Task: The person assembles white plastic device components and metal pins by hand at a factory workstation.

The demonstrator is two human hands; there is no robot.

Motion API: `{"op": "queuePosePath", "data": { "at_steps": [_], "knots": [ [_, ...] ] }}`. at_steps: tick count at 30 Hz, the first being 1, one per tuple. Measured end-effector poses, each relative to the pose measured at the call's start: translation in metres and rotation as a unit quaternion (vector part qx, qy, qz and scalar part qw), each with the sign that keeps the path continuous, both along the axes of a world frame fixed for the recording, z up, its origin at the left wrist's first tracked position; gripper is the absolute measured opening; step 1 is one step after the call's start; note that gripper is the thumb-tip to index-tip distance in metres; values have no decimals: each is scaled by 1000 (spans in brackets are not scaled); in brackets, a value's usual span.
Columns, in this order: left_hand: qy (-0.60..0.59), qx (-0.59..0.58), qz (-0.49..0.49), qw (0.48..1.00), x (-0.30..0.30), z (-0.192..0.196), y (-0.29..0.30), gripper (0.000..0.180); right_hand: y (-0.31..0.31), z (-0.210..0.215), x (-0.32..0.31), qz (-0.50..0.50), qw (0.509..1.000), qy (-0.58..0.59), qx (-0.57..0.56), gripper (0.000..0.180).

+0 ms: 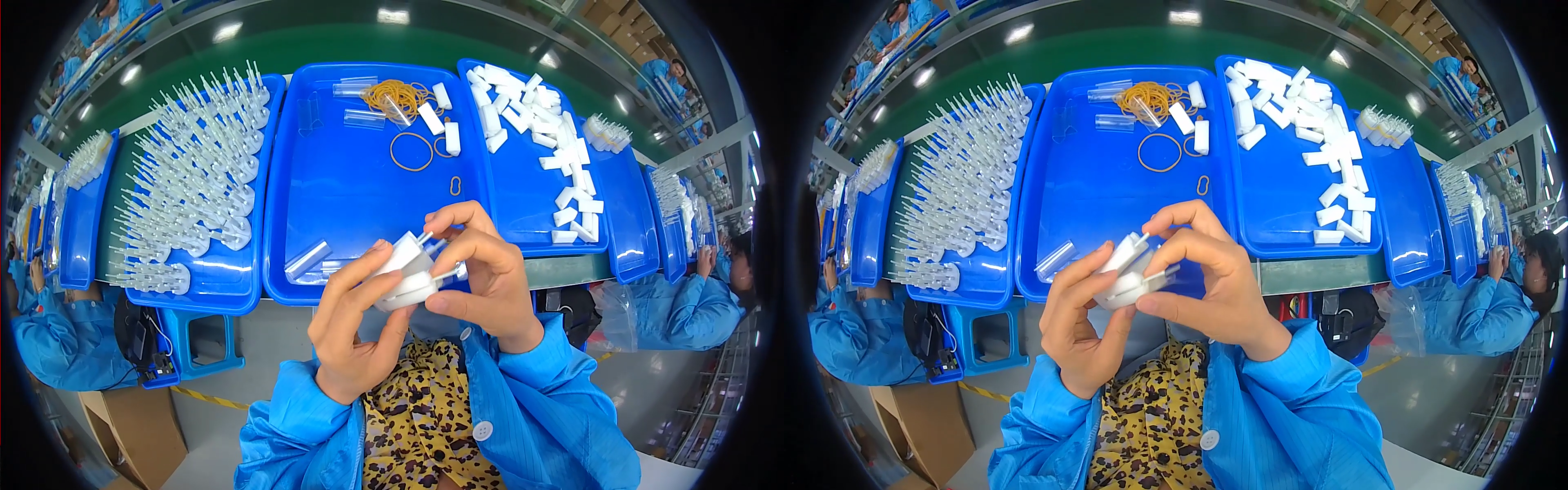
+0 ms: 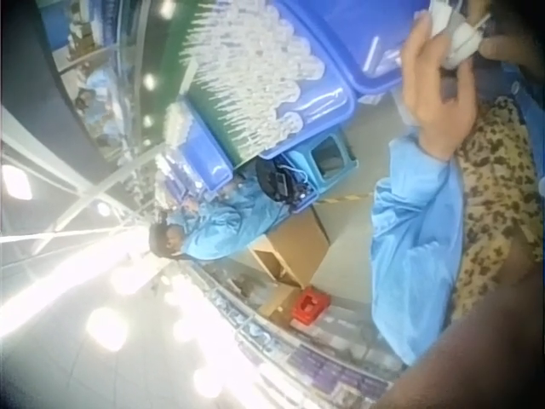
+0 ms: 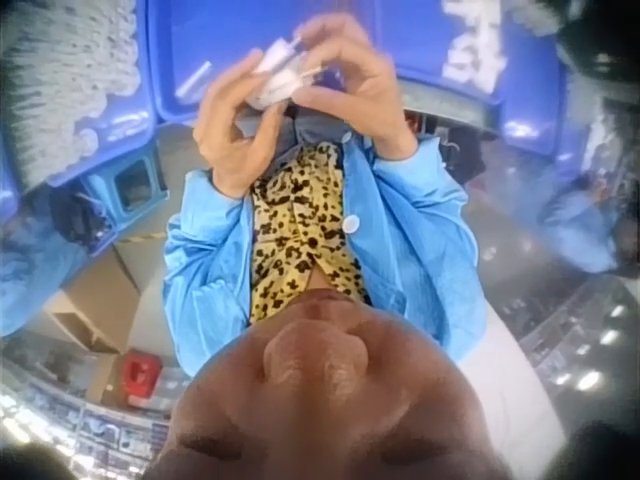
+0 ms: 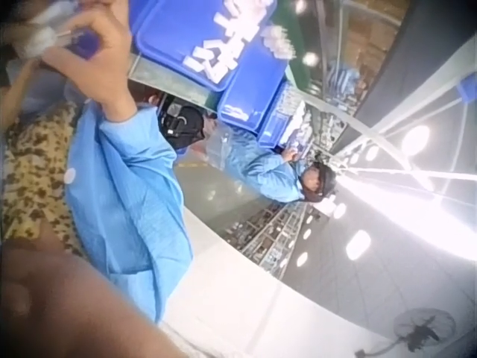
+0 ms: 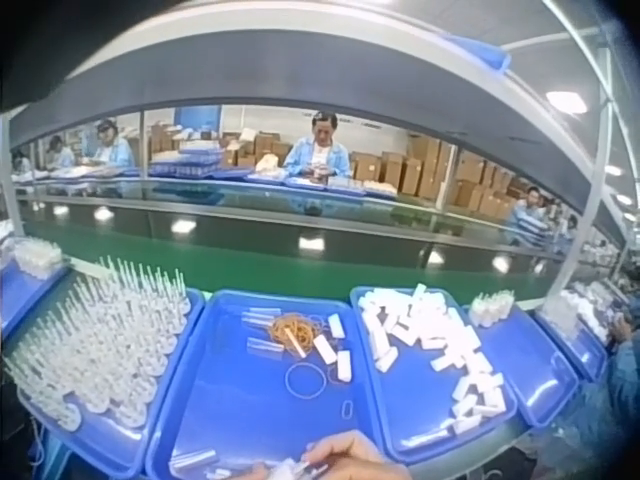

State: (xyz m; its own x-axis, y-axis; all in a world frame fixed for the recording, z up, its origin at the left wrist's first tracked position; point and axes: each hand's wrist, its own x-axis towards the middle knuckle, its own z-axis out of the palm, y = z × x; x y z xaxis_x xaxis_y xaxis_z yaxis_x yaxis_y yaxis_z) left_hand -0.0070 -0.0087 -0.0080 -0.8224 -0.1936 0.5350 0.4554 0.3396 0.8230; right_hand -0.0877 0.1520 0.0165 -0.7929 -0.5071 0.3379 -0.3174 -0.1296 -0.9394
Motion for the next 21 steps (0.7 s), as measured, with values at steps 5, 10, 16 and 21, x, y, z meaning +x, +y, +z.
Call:
{"op": "queuePosePath", "data": {
  "at_steps": [5, 10, 16, 21],
  "knots": [
    [-3, 98, -31, 995, 2, -6, -5, 31, 16, 30, -21, 117, 988, 43, 92, 24],
    [17, 86, -4, 996, 8, -6, -8, 30, 39, 43, -87, -91, 919, 238, 299, 14],
    [29, 89, -28, 995, 8, -3, -3, 32, -12, 37, -133, -16, 834, 388, 393, 20],
    [32, 87, -25, 995, 13, 0, -3, 32, -82, 2, -157, -64, 800, 432, 411, 21]
  ]
}}
